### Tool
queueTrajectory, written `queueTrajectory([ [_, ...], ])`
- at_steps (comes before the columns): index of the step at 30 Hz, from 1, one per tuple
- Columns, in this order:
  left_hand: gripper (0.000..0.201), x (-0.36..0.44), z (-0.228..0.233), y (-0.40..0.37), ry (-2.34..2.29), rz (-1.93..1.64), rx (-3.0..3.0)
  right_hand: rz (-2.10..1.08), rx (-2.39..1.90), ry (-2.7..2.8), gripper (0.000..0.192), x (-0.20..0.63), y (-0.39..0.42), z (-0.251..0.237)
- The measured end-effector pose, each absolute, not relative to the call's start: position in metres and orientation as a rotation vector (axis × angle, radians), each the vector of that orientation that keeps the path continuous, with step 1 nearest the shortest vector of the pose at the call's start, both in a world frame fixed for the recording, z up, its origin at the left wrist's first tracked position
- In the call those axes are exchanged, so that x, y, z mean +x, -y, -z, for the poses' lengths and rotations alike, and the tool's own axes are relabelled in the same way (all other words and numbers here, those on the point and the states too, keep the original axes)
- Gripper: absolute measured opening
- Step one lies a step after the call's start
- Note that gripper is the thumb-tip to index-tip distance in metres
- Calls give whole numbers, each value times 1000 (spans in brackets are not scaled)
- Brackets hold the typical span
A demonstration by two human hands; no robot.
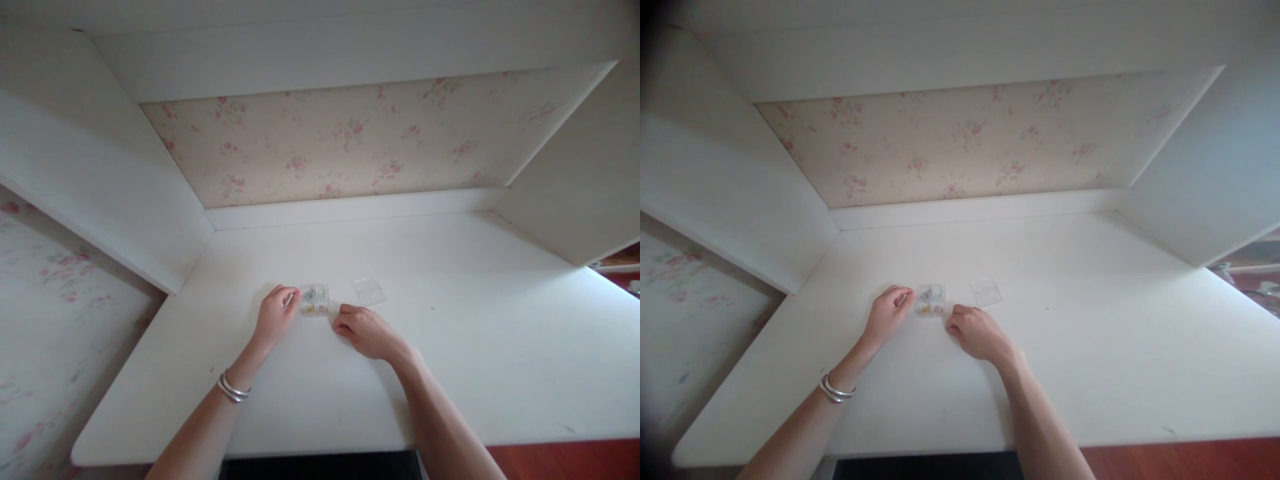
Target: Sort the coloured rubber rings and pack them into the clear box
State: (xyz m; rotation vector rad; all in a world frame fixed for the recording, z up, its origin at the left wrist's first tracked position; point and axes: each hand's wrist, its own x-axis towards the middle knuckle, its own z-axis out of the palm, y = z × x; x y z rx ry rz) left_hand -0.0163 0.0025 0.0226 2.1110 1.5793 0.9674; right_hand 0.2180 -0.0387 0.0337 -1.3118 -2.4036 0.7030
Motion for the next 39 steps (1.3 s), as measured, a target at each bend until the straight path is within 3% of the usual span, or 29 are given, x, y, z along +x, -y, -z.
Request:
queueTrajectory([
  [9, 28, -17, -12, 10, -1501, -914, 2003, -541, -1316, 1840, 18, 199, 19, -17],
  [20, 28, -19, -10, 7, -1524, -941, 1829, -356, -1395, 1798, 25, 180, 6, -5],
  [27, 27, -18, -9, 7, -1514, -957, 1813, 57, -1884, 1726, 36, 221, 16, -7],
  [30, 26, -18, -10, 7, -1517, -955, 1811, 33, -2042, 1755, 44, 233, 16, -5],
  [36, 26, -18, -10, 7, -1511, -952, 1789, -49, -1986, 1818, 28, 234, 17, -12],
  [39, 26, -18, -10, 7, -1503, -953, 1785, 48, -1959, 1745, 32, 232, 20, -17],
])
